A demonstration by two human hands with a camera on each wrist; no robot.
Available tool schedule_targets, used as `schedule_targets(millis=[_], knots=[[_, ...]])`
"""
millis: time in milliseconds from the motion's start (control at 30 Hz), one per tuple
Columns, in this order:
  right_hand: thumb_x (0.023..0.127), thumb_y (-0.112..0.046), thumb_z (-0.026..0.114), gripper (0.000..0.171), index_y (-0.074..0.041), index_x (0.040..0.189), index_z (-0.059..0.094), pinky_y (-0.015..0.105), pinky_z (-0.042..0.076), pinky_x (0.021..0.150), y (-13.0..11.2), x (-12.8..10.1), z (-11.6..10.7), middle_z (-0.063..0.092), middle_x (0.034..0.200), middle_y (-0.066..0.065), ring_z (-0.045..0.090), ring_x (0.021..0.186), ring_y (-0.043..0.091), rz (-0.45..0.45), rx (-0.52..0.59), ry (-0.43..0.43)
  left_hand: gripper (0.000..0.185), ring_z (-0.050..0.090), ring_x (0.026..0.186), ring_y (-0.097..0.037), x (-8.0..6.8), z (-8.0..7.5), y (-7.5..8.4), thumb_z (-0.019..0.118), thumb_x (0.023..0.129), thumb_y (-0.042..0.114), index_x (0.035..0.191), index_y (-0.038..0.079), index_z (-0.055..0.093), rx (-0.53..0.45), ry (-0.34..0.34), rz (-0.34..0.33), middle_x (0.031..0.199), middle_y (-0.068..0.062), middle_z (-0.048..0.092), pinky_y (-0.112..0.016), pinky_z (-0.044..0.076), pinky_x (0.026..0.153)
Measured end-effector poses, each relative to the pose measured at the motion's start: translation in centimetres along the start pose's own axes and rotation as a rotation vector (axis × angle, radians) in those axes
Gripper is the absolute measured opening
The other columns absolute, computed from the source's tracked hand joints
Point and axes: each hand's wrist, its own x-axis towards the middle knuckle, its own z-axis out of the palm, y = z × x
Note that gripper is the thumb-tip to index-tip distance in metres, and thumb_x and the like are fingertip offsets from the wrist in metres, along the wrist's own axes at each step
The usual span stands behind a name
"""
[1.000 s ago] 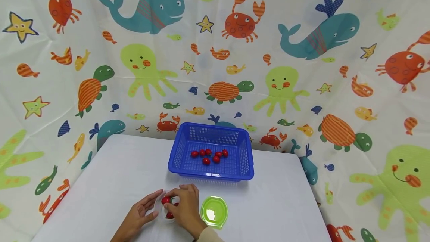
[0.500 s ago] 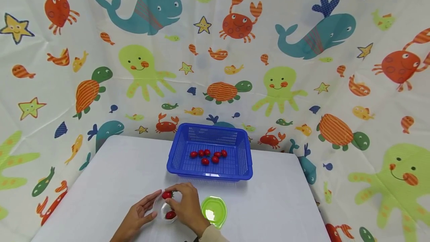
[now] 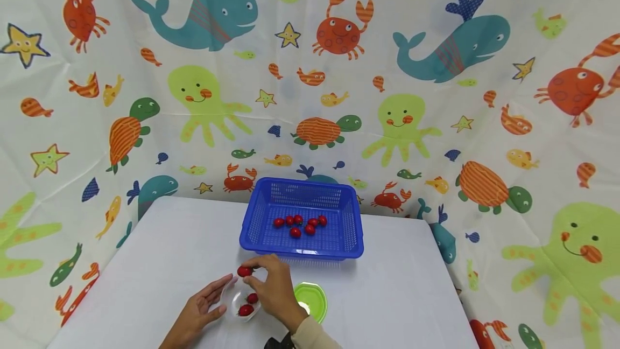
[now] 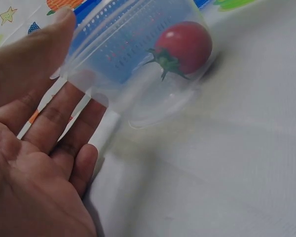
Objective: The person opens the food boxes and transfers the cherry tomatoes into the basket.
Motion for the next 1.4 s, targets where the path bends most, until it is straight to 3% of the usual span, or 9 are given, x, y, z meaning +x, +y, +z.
schedule_targets(millis=[133,300,500,833,1067,1400], knots=[[0.087,-0.013,0.087,0.034,-0.026,0.118,0.08,0.034,0.056,0.102,0.0,0.5,-0.6,0.079,0.112,-0.017,0.069,0.109,0.004,-0.012,-0.004,0.023,0.057,0.058,0.138,0.0,0.0,0.1,0.0,0.075,0.1,0.015,0.153,0.012,0.056,0.007,0.01,0.0,0.158,-0.009,0.059,-0.012,0.045,0.102],[0.087,-0.011,0.087,0.034,-0.026,0.117,0.081,0.031,0.056,0.098,-0.1,1.2,-1.3,0.08,0.113,-0.015,0.07,0.109,0.007,-0.021,-0.013,0.038,0.057,0.057,0.133,0.007,0.0,0.0,-0.2,0.075,0.099,0.014,0.153,0.01,0.056,0.008,0.021,0.024,0.156,-0.011,0.06,-0.013,0.046,0.101],[0.085,-0.008,0.088,0.033,-0.018,0.116,0.082,0.035,0.057,0.099,-0.2,2.0,-2.1,0.082,0.112,-0.009,0.073,0.111,0.013,-0.081,-0.02,0.079,0.057,0.055,0.129,0.015,0.2,0.0,-0.5,0.076,0.099,0.015,0.153,0.014,0.056,-0.004,0.016,-0.005,0.156,-0.008,0.061,-0.012,0.045,0.101],[0.085,-0.003,0.087,0.035,-0.019,0.116,0.081,0.035,0.056,0.101,-0.2,2.8,-3.4,0.081,0.113,-0.007,0.074,0.11,0.014,-0.037,0.027,0.105,0.058,0.058,0.135,0.006,0.2,0.1,-0.1,0.077,0.098,0.019,0.152,0.015,0.057,0.006,0.03,-0.047,0.157,-0.007,0.06,-0.01,0.044,0.102],[0.086,-0.003,0.087,0.035,-0.022,0.115,0.082,0.039,0.059,0.098,0.5,4.0,-4.9,0.08,0.114,-0.007,0.072,0.108,0.016,0.012,0.049,0.153,0.058,0.053,0.128,0.018,0.2,0.0,-0.2,0.076,0.099,0.016,0.153,0.013,0.056,-0.009,0.015,-0.029,0.158,-0.008,0.059,-0.01,0.043,0.103],[0.086,-0.005,0.087,0.034,-0.02,0.116,0.082,0.03,0.059,0.094,1.4,5.4,-6.6,0.081,0.116,-0.004,0.074,0.108,0.022,0.027,0.008,0.206,0.057,0.055,0.132,0.014,0.2,0.0,0.0,0.076,0.099,0.017,0.153,0.014,0.056,-0.003,0.019,-0.032,0.157,-0.007,0.06,-0.009,0.042,0.102]])
